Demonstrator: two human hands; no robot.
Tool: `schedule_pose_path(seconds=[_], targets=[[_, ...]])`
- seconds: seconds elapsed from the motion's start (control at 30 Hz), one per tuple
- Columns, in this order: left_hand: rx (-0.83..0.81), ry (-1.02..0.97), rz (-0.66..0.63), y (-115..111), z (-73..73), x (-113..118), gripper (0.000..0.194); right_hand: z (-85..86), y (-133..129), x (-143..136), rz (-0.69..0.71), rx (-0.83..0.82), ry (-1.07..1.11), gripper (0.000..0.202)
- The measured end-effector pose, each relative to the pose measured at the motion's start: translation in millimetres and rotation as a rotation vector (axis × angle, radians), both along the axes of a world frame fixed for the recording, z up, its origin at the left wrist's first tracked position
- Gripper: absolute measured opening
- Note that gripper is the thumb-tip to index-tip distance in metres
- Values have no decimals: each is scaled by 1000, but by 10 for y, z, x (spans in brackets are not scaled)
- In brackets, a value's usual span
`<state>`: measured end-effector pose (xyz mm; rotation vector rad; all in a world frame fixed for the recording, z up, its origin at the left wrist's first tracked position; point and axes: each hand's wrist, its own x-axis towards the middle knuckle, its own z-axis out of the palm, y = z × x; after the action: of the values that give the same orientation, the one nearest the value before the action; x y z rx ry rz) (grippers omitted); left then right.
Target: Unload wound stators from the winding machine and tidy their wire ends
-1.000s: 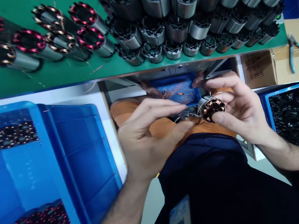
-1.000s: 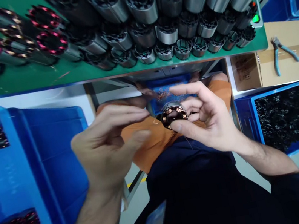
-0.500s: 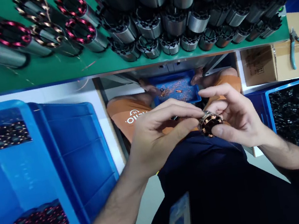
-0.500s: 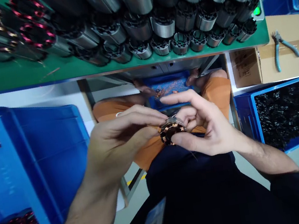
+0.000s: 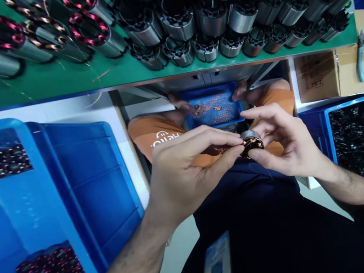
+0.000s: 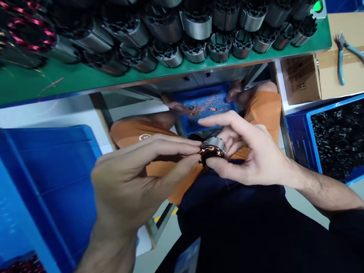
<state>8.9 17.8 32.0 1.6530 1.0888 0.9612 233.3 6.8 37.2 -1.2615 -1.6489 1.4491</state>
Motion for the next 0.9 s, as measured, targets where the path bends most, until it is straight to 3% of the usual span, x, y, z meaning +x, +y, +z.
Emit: schedule_pose_path(seconds=[0.2,0.37,0.47,0.57,0.67,0.73,0.77,0.83,0.9], targets=[[27,82,52,-39,-9,48,6,-12,-3,-35,-40,0,-25,63],[-163,-57,-8,-46,-78,37,14,-94,-28,-55,-43,12,85,58],[-300,-199,-24,-70,-238,84,19,-123,-41,-61,-52,-49,199,60],[-388,-275,-58,-93,-488,133,24,-97,-42,-62,-56,-124,245,65],[-385,-297,-11,-87,-635,81,25,-46,-34,-64,-66,-159,225,68],[-246,-263,76,-76,-580,0,29,-28,-27,-73,-67,-161,201,68],[-141,-223,96,-73,-508,-36,41,-26,-25,-80,-63,-160,189,68],[45,-78,78,-84,-316,-75,71,-34,-21,-97,-46,-163,166,68],[149,61,27,-113,-139,-60,74,-47,-19,-115,-24,-159,162,69]])
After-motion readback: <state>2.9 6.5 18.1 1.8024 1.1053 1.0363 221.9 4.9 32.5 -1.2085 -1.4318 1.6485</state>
